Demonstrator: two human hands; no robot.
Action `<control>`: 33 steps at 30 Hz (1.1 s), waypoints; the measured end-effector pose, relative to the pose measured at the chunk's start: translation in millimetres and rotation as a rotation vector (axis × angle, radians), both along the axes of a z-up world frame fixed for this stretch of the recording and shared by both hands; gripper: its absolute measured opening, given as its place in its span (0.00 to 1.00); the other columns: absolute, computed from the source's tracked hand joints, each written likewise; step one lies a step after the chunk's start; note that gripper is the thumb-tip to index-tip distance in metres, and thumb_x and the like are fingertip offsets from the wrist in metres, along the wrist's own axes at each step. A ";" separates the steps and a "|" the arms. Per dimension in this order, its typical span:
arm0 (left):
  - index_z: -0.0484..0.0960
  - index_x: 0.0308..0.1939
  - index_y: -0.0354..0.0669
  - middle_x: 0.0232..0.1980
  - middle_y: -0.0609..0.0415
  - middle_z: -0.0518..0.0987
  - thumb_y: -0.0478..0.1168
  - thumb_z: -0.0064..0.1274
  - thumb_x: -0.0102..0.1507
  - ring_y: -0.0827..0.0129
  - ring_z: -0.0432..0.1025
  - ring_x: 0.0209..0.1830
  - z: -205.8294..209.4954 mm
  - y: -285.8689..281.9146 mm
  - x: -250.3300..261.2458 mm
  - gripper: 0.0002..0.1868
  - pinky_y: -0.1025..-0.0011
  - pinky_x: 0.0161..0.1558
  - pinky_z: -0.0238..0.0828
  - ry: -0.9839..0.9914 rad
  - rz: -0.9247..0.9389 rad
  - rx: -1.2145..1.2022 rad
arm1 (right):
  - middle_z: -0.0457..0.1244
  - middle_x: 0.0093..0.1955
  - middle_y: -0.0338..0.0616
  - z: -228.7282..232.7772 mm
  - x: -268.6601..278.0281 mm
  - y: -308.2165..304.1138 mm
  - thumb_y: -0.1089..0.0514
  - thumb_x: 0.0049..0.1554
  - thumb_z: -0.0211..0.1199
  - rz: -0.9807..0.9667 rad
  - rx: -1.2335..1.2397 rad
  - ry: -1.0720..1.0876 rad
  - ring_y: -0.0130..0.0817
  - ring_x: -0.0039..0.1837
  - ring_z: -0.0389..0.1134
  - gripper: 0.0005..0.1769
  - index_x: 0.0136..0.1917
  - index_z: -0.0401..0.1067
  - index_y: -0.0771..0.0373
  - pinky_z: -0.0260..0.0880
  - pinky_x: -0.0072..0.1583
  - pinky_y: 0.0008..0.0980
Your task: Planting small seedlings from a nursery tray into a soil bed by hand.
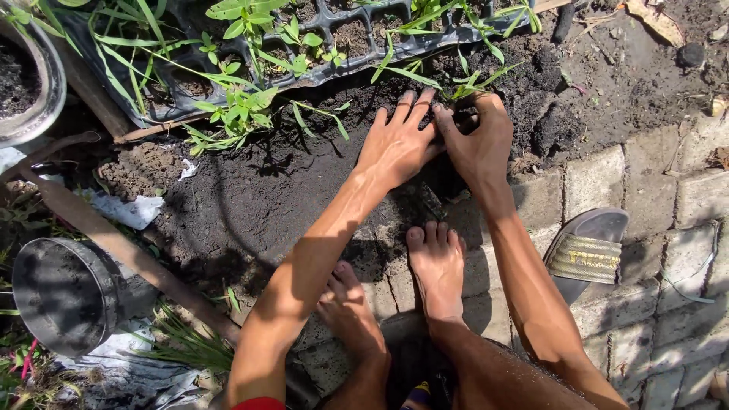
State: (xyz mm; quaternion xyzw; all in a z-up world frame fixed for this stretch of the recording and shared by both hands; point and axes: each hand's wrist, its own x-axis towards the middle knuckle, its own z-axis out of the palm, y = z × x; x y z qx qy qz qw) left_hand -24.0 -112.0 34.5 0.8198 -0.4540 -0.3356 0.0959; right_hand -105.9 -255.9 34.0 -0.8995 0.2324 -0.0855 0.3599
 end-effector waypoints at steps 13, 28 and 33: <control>0.77 0.61 0.47 0.65 0.45 0.73 0.59 0.37 0.72 0.50 0.64 0.69 4.5 32.6 14.5 0.25 0.42 0.62 0.63 -0.184 -0.001 -0.146 | 0.67 0.29 0.47 -14.4 7.2 -25.4 0.54 0.65 0.71 0.012 -0.099 0.050 0.46 0.38 0.73 0.14 0.38 0.79 0.62 0.66 0.50 0.33; 0.77 0.63 0.48 0.66 0.43 0.72 0.61 0.36 0.70 0.52 0.62 0.71 -25.4 25.7 12.2 0.28 0.42 0.66 0.58 -0.145 -0.052 -0.181 | 0.66 0.29 0.54 -39.2 -1.5 -31.2 0.48 0.62 0.70 -0.093 -0.221 0.378 0.59 0.40 0.71 0.21 0.37 0.80 0.68 0.61 0.60 0.41; 0.71 0.67 0.53 0.74 0.48 0.65 0.58 0.47 0.70 0.55 0.56 0.76 -21.1 -17.2 19.6 0.25 0.42 0.71 0.53 -0.118 -0.163 -0.327 | 0.63 0.26 0.53 -40.4 -6.9 -37.0 0.47 0.63 0.69 -0.078 -0.256 0.372 0.57 0.38 0.71 0.20 0.39 0.79 0.66 0.61 0.62 0.39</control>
